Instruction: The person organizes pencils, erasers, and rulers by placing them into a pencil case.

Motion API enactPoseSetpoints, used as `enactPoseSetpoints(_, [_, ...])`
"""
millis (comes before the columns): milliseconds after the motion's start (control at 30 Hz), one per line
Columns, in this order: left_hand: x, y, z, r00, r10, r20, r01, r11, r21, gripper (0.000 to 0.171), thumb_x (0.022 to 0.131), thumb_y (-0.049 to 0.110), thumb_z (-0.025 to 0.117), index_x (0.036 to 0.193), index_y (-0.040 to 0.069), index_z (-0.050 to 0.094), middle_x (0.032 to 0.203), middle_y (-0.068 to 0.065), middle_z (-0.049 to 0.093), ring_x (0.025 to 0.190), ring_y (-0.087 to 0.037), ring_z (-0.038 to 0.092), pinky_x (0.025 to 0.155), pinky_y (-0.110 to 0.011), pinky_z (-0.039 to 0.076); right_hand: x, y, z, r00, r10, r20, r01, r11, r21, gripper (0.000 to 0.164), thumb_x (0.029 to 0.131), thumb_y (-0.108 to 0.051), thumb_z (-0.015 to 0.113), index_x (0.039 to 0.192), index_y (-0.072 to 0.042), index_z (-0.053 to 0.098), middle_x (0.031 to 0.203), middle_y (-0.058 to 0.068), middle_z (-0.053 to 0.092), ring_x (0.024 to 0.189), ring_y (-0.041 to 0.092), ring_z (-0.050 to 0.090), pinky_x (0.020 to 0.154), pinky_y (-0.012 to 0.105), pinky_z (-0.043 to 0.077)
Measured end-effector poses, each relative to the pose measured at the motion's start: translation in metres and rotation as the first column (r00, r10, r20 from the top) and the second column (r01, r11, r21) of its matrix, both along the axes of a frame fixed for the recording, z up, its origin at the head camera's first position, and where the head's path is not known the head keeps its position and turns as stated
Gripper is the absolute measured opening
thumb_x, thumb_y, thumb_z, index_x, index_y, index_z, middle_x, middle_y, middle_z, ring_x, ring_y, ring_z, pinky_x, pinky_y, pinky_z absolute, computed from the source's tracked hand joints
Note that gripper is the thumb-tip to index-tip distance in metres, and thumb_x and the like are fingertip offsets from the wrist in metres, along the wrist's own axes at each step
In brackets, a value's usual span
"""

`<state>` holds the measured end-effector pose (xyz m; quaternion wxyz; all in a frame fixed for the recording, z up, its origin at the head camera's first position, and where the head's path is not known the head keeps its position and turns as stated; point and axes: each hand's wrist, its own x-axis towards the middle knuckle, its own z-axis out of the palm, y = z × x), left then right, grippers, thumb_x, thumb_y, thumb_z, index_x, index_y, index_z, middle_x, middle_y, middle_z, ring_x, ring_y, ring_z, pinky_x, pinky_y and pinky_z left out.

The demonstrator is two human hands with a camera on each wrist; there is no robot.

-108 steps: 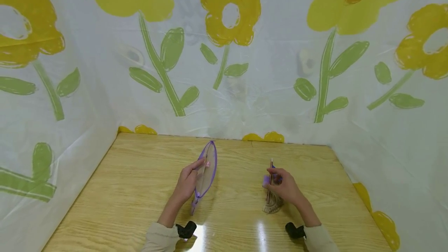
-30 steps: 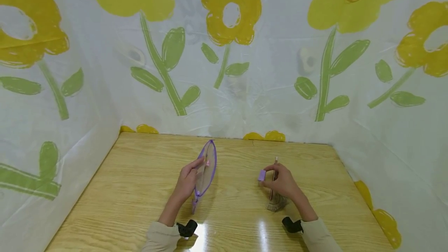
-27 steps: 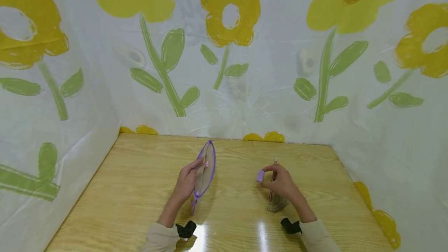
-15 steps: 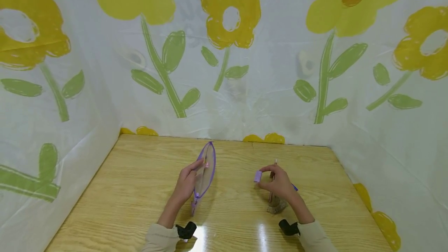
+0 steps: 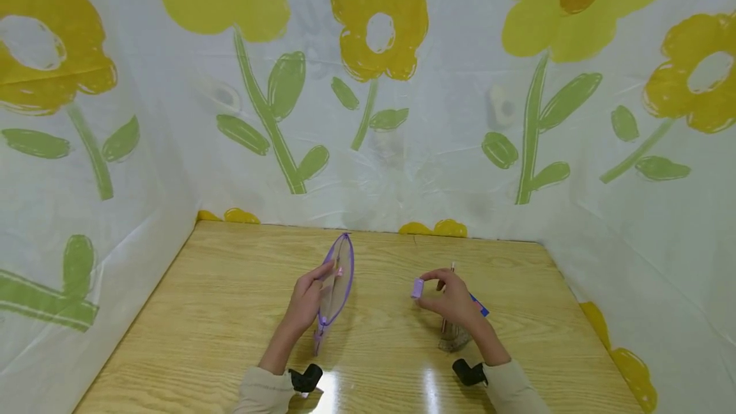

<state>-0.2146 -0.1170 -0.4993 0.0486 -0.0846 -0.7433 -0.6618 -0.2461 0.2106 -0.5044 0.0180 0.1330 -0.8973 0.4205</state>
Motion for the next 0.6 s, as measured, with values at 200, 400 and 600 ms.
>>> enactPoseSetpoints(200, [0.0, 0.0, 0.001, 1.0, 0.0, 0.002, 0.0, 1.0, 0.001, 0.047, 0.104, 0.0, 0.028, 0.145, -0.01, 0.048, 0.153, -0.023, 0.046, 0.148, -0.041, 0.034, 0.121, -0.056, 0.029, -0.002, -0.005, 0.002, 1.0, 0.016, -0.024, -0.016, 1.0, -0.007, 0.042, 0.079, -0.02, 0.088, 0.117, -0.012, 0.072, 0.119, 0.017, 0.064, 0.091, 0.021, 0.05, 0.068, 0.029, 0.045])
enactPoseSetpoints(400, [0.0, 0.001, 0.001, 1.0, 0.002, 0.008, -0.002, 1.0, 0.009, 0.047, 0.103, -0.001, 0.028, 0.145, -0.011, 0.048, 0.153, -0.025, 0.046, 0.148, -0.042, 0.034, 0.12, -0.056, 0.03, -0.001, -0.01, 0.008, 0.999, 0.009, 0.034, -0.006, 0.994, -0.107, 0.042, 0.081, -0.02, 0.086, 0.12, -0.011, 0.07, 0.121, 0.012, 0.063, 0.098, 0.022, 0.054, 0.076, 0.031, 0.048])
enactPoseSetpoints(600, [0.002, 0.001, 0.0, 1.0, 0.007, 0.007, -0.007, 1.0, 0.008, 0.047, 0.103, -0.001, 0.028, 0.145, -0.01, 0.048, 0.153, -0.024, 0.047, 0.148, -0.042, 0.034, 0.12, -0.057, 0.03, -0.001, -0.015, 0.007, 0.999, 0.02, 0.029, -0.015, 0.982, -0.19, 0.042, 0.083, -0.016, 0.085, 0.121, -0.01, 0.069, 0.12, 0.009, 0.063, 0.104, 0.029, 0.057, 0.075, 0.026, 0.052])
